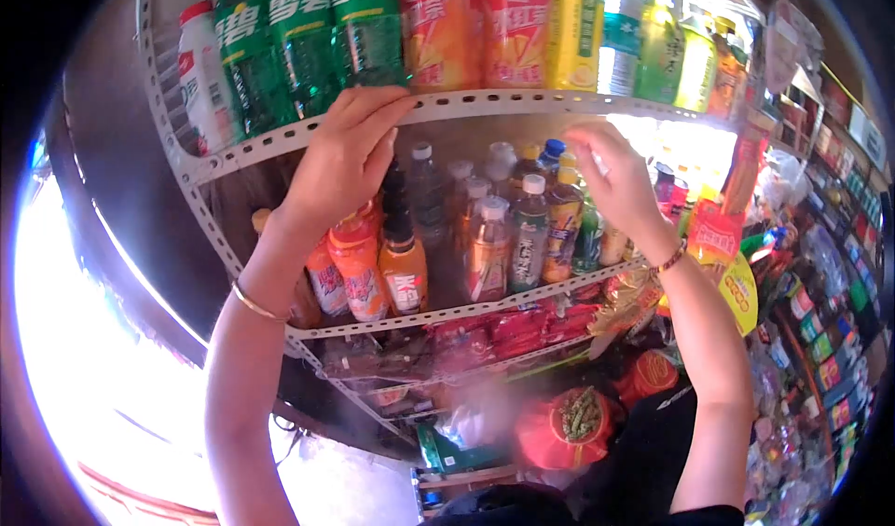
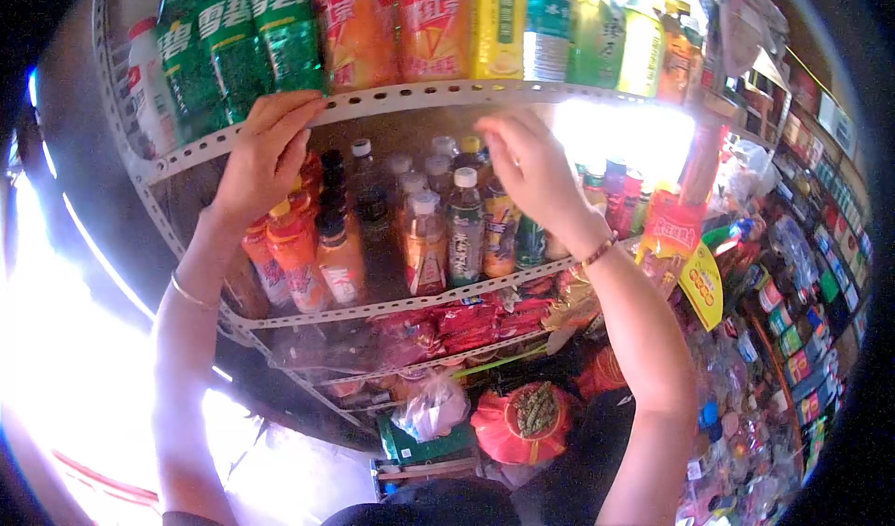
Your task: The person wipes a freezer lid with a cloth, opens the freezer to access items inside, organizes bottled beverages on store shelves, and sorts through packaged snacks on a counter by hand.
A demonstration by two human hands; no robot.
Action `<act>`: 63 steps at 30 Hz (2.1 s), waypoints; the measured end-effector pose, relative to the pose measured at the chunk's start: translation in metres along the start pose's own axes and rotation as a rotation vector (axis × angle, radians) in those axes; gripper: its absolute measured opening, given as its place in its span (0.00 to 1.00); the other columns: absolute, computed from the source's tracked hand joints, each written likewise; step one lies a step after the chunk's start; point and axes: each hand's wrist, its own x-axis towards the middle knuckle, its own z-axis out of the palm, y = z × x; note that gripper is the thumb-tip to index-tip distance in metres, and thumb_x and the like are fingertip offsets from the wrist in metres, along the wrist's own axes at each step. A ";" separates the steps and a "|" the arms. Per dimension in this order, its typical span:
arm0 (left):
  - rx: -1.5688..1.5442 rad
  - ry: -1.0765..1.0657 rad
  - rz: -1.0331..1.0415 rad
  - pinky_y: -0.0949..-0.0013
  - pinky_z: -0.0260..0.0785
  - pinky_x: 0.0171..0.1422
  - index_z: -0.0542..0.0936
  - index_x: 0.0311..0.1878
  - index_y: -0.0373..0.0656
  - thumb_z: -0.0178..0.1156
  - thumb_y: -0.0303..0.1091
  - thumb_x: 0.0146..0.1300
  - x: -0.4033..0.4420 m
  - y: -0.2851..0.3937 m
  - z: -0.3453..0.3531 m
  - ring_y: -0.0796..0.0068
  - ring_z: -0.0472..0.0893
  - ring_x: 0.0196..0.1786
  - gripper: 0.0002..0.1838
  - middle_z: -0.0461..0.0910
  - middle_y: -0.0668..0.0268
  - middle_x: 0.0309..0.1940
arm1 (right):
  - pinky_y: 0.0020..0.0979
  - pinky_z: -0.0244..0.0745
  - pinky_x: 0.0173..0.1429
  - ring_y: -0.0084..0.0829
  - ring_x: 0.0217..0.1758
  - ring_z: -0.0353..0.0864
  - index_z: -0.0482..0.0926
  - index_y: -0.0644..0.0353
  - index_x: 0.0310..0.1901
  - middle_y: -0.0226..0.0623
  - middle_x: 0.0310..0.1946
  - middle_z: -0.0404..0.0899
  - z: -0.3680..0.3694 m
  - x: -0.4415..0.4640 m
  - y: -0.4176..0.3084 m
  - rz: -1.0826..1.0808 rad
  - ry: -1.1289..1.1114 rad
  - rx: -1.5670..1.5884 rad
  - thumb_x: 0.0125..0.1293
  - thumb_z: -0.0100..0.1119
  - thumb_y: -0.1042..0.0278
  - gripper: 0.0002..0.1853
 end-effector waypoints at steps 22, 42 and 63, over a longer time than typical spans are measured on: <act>0.259 0.303 0.148 0.63 0.65 0.37 0.73 0.27 0.41 0.63 0.27 0.49 0.005 -0.027 0.005 0.60 0.70 0.30 0.07 0.71 0.63 0.24 | 0.41 0.71 0.56 0.50 0.51 0.75 0.77 0.67 0.42 0.56 0.43 0.76 0.257 0.102 0.041 -0.012 -0.500 -0.170 0.56 0.55 0.69 0.14; 0.179 0.290 0.156 0.62 0.65 0.40 0.73 0.30 0.40 0.64 0.31 0.48 0.001 -0.027 0.003 0.59 0.70 0.33 0.10 0.71 0.62 0.27 | 0.42 0.73 0.49 0.50 0.44 0.78 0.77 0.65 0.40 0.52 0.39 0.78 0.200 0.089 0.011 -0.201 -0.644 -0.157 0.58 0.59 0.59 0.16; 0.213 0.314 0.119 0.60 0.64 0.41 0.73 0.30 0.41 0.63 0.33 0.50 0.001 -0.023 0.010 0.59 0.71 0.33 0.10 0.72 0.63 0.27 | 0.34 0.70 0.42 0.34 0.39 0.77 0.72 0.58 0.47 0.38 0.36 0.79 0.143 0.063 -0.004 -0.182 -0.932 0.244 0.59 0.60 0.63 0.16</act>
